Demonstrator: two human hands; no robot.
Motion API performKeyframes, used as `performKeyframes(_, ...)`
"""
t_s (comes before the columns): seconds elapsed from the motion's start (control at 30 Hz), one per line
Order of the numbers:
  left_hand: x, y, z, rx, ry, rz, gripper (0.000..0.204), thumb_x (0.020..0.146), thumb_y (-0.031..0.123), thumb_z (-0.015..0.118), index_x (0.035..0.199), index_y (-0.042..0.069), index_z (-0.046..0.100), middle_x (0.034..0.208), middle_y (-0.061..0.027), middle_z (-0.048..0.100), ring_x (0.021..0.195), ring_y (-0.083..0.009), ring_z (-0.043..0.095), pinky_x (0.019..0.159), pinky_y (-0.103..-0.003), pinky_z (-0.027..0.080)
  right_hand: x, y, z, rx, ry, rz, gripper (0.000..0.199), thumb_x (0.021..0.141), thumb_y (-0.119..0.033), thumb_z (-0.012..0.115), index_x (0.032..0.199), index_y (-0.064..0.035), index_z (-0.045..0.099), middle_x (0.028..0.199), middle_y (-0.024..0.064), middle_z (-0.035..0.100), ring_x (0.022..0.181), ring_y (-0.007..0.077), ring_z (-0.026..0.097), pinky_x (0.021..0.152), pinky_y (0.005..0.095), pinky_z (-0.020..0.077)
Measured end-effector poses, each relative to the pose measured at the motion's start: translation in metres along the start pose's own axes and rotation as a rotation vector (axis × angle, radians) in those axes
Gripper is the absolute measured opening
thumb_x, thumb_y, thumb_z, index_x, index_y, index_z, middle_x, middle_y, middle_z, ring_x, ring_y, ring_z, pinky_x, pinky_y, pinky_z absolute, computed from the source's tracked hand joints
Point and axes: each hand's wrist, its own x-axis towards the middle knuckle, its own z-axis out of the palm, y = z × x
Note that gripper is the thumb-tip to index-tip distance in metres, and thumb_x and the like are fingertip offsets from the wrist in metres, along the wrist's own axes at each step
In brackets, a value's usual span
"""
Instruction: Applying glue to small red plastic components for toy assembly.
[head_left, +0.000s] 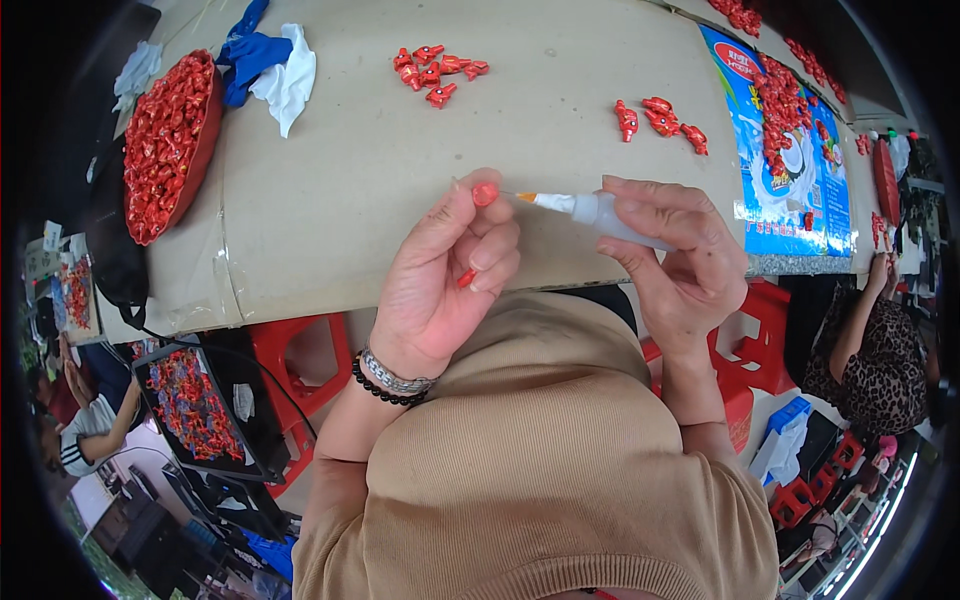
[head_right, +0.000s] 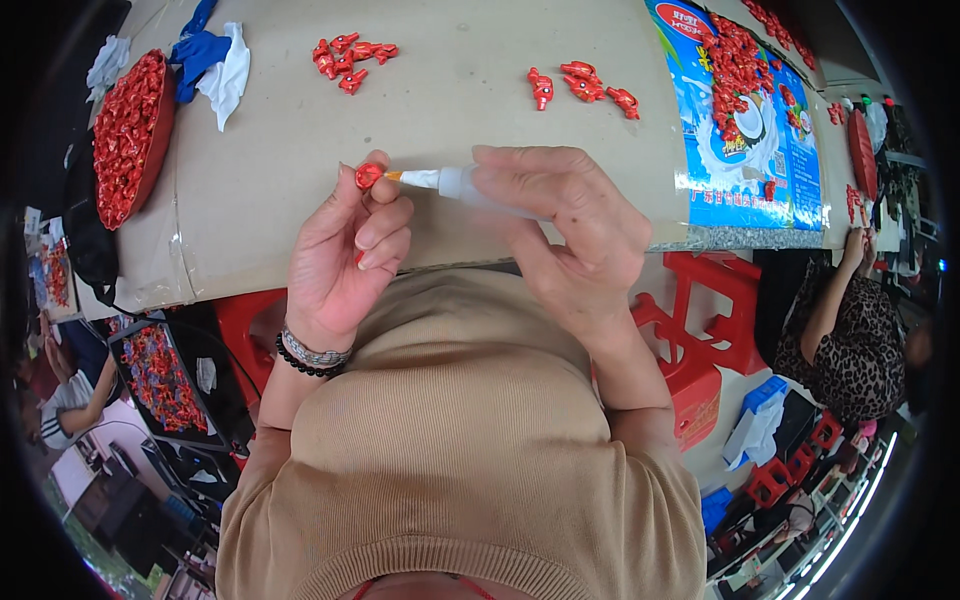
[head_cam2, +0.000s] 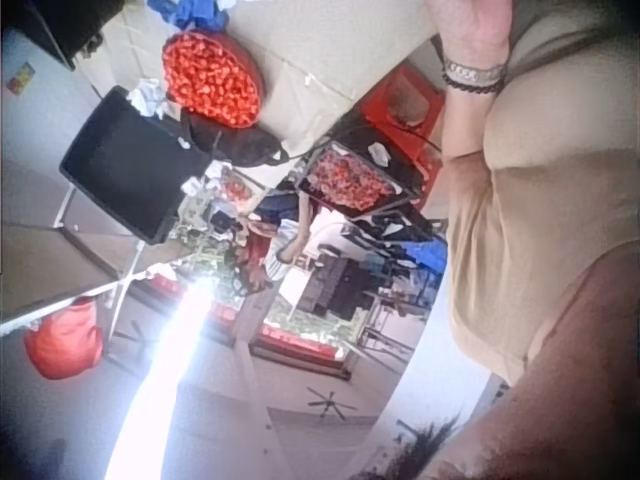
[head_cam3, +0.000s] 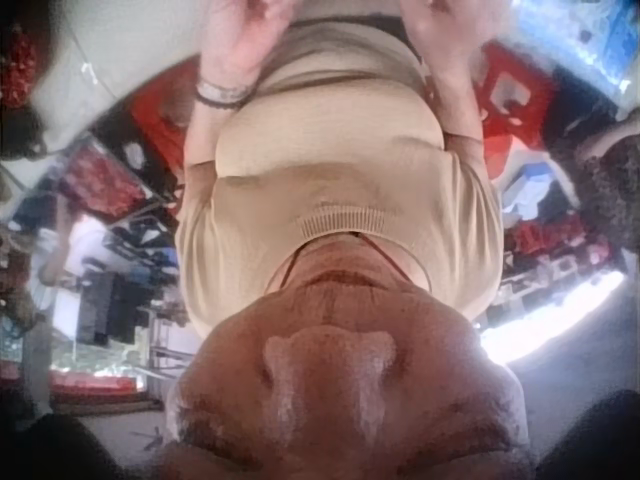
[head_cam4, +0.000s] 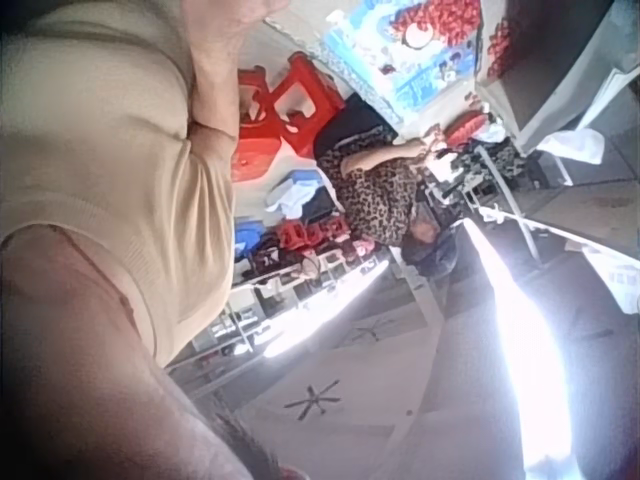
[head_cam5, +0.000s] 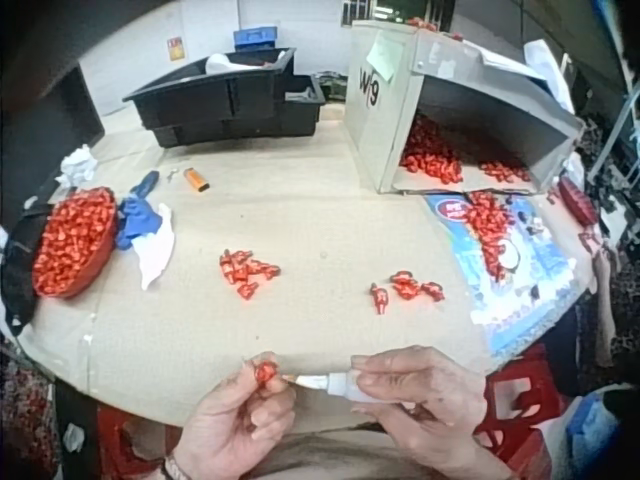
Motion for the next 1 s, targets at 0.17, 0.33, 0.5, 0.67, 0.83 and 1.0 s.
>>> performKeyframes(0.17, -0.001, -0.003, -0.001, -0.027, 0.003, -0.003, 0.025, 0.098, 0.03, 0.047, 0.098, 0.006, 0.056, 0.087, -0.0017, 0.058, 0.06, -0.0089, 0.035, 0.052, -0.022, 0.032, -0.001, -0.002, 0.002, -0.053, -0.012, -0.01, 0.029, 0.065, 0.009, 0.076, 0.09, 0.0032, 0.063, 0.096, 0.0202, 0.066, 0.092, 0.0291, 0.067, 0.072, 0.0313, 0.0568)
performKeyframes(0.33, -0.001, -0.004, -0.001, -0.041, 0.014, -0.011, 0.028, 0.098, 0.033, 0.046, 0.097, 0.006, 0.056, 0.086, -0.0014, 0.057, 0.06, -0.0089, 0.035, 0.052, -0.022, 0.032, -0.002, 0.002, 0.009, -0.056, 0.056, -0.043, 0.031, 0.064, 0.017, 0.063, 0.089, 0.0005, 0.066, 0.093, 0.0139, 0.068, 0.066, 0.0139, 0.06, 0.05, 0.0241, 0.0443)
performKeyframes(0.5, -0.001, -0.004, -0.001, -0.032, 0.027, -0.016, 0.03, 0.098, 0.034, 0.046, 0.097, 0.006, 0.056, 0.084, -0.0006, 0.056, 0.06, -0.0089, 0.035, 0.051, -0.021, 0.031, -0.001, 0.002, 0.012, -0.049, 0.069, -0.052, 0.032, 0.064, 0.019, 0.06, 0.089, 0.0002, 0.067, 0.092, 0.0124, 0.068, 0.061, 0.011, 0.059, 0.046, 0.0227, 0.0421)
performKeyframes(0.67, -0.001, -0.005, -0.002, -0.013, 0.023, -0.012, 0.031, 0.098, 0.034, 0.047, 0.099, 0.005, 0.057, 0.084, -0.0004, 0.056, 0.06, -0.0092, 0.036, 0.051, -0.022, 0.031, 0.0, 0.001, 0.011, -0.075, 0.056, -0.066, 0.031, 0.063, 0.018, 0.061, 0.088, 0.0002, 0.067, 0.091, 0.0121, 0.068, 0.061, 0.0119, 0.06, 0.046, 0.0228, 0.0423)
performKeyframes(0.83, -0.001, -0.005, -0.001, -0.011, 0.027, -0.014, 0.031, 0.097, 0.034, 0.047, 0.1, 0.004, 0.059, 0.084, -0.0002, 0.056, 0.061, -0.0091, 0.036, 0.052, -0.022, 0.032, 0.001, 0.003, 0.012, -0.09, 0.051, -0.096, 0.031, 0.063, 0.017, 0.061, 0.088, -0.0001, 0.067, 0.091, 0.0117, 0.068, 0.062, 0.0126, 0.06, 0.046, 0.023, 0.0428)
performKeyframes(1.0, 0.0, -0.006, -0.003, 0.004, 0.027, -0.004, 0.031, 0.097, 0.033, 0.048, 0.1, 0.004, 0.059, 0.085, -0.0001, 0.056, 0.061, -0.009, 0.036, 0.052, -0.022, 0.032, 0.001, 0.002, 0.013, -0.089, 0.045, -0.072, 0.031, 0.063, 0.017, 0.061, 0.088, -0.0004, 0.067, 0.092, 0.0115, 0.068, 0.062, 0.0123, 0.06, 0.046, 0.0228, 0.0431)
